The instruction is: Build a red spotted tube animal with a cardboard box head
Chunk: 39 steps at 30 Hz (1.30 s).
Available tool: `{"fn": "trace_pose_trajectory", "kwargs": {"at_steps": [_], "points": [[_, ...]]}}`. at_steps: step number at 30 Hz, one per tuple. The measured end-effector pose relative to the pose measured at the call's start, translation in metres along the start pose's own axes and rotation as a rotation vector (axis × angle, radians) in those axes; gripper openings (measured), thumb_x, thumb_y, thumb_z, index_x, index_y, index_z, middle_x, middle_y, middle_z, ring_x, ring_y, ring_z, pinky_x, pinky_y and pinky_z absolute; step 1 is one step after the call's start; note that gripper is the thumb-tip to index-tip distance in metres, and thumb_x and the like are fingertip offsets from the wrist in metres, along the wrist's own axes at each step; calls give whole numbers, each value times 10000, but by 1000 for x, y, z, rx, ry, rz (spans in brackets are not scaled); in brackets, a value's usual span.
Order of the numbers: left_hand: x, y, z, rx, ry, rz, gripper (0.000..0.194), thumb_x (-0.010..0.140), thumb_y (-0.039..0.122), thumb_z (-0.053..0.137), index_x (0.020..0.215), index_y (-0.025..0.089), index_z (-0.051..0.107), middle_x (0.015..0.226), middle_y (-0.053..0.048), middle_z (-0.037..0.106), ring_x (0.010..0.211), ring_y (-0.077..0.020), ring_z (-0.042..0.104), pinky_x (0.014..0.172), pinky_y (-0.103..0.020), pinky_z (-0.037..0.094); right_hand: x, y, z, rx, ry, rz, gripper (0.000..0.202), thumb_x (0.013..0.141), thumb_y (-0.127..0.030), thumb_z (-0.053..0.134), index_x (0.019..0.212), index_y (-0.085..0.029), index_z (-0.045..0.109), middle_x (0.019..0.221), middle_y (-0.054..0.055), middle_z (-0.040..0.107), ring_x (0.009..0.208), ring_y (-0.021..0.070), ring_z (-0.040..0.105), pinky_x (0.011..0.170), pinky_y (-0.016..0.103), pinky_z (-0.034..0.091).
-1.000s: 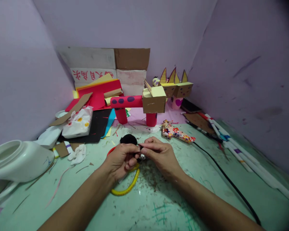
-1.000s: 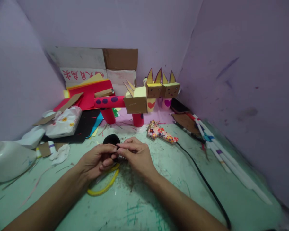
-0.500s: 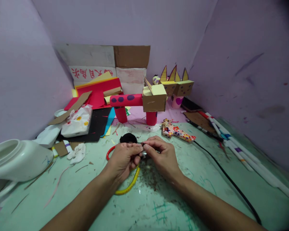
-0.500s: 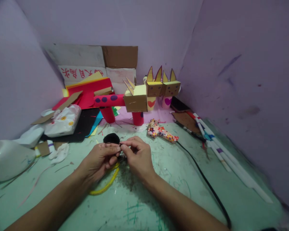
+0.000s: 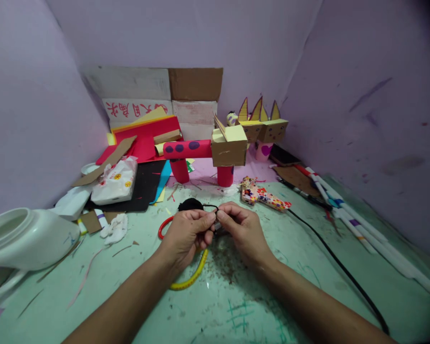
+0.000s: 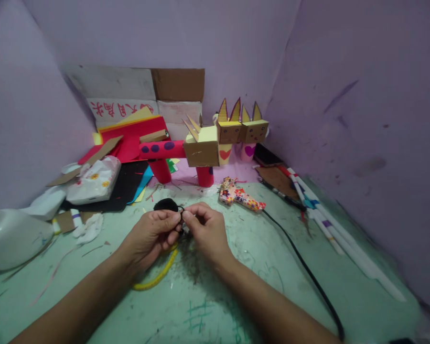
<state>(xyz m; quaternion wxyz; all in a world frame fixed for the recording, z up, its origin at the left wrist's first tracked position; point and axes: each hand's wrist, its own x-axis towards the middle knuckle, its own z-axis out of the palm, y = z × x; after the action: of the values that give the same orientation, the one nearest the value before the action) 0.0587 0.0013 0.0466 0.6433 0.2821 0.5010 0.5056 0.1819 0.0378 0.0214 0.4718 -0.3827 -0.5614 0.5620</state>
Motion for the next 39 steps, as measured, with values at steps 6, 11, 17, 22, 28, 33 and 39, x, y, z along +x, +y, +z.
{"fn": "trace_pose_trajectory", "kwargs": {"at_steps": [6, 11, 17, 22, 28, 33, 39], "points": [[2, 0, -3, -36, 51, 0, 250, 527, 290, 757, 534, 125, 570, 387, 25, 513, 279, -32, 373, 292, -148, 223, 1, -1, -1, 13, -19, -48, 88, 686, -268, 668, 663, -195, 710, 721, 30, 606, 672, 156, 550, 607, 288, 420], [2, 0, -4, 8, 93, -18, 194, 520, 235, 726, 511, 134, 561, 314, 36, 457, 257, -45, 366, 282, -148, 202, 2, -4, -2, -74, -44, -129, 37, 650, -229, 682, 636, -213, 712, 678, 14, 592, 637, 147, 540, 575, 280, 409], [2, -2, -2, 94, 67, 7, 228, 580, 306, 693, 515, 133, 561, 294, 34, 452, 254, -33, 342, 292, -141, 210, 3, -4, -3, -35, -44, 9, 143, 647, -290, 681, 598, -168, 623, 642, 8, 564, 580, 130, 508, 540, 263, 399], [3, -1, 0, 128, -48, 27, 314, 629, 430, 676, 592, 127, 603, 362, 30, 496, 289, -35, 371, 305, -147, 211, 4, -2, -2, 127, -73, 143, 226, 655, -362, 681, 647, -165, 569, 525, -28, 546, 488, 106, 502, 489, 226, 392], [4, -2, -1, 186, -55, 11, 238, 599, 338, 693, 598, 108, 633, 471, 12, 557, 303, -10, 332, 324, -166, 164, 6, -5, -5, 247, -47, 237, 246, 634, -360, 711, 685, -179, 552, 507, -54, 542, 418, 92, 501, 409, 195, 379], [7, -6, -2, 280, -79, 80, 240, 614, 333, 664, 529, 115, 610, 423, 23, 503, 301, -22, 328, 342, -185, 172, 9, -11, -11, 348, -63, 268, 262, 619, -350, 738, 729, -148, 612, 461, -64, 527, 391, 59, 477, 380, 150, 385], [6, -7, -2, 390, -33, 137, 257, 633, 308, 648, 460, 135, 569, 346, 42, 423, 305, -27, 288, 353, -193, 165, 14, -15, -15, 535, -143, 386, 310, 535, -293, 827, 671, -121, 608, 582, 18, 671, 423, 70, 583, 413, 139, 483]]}}
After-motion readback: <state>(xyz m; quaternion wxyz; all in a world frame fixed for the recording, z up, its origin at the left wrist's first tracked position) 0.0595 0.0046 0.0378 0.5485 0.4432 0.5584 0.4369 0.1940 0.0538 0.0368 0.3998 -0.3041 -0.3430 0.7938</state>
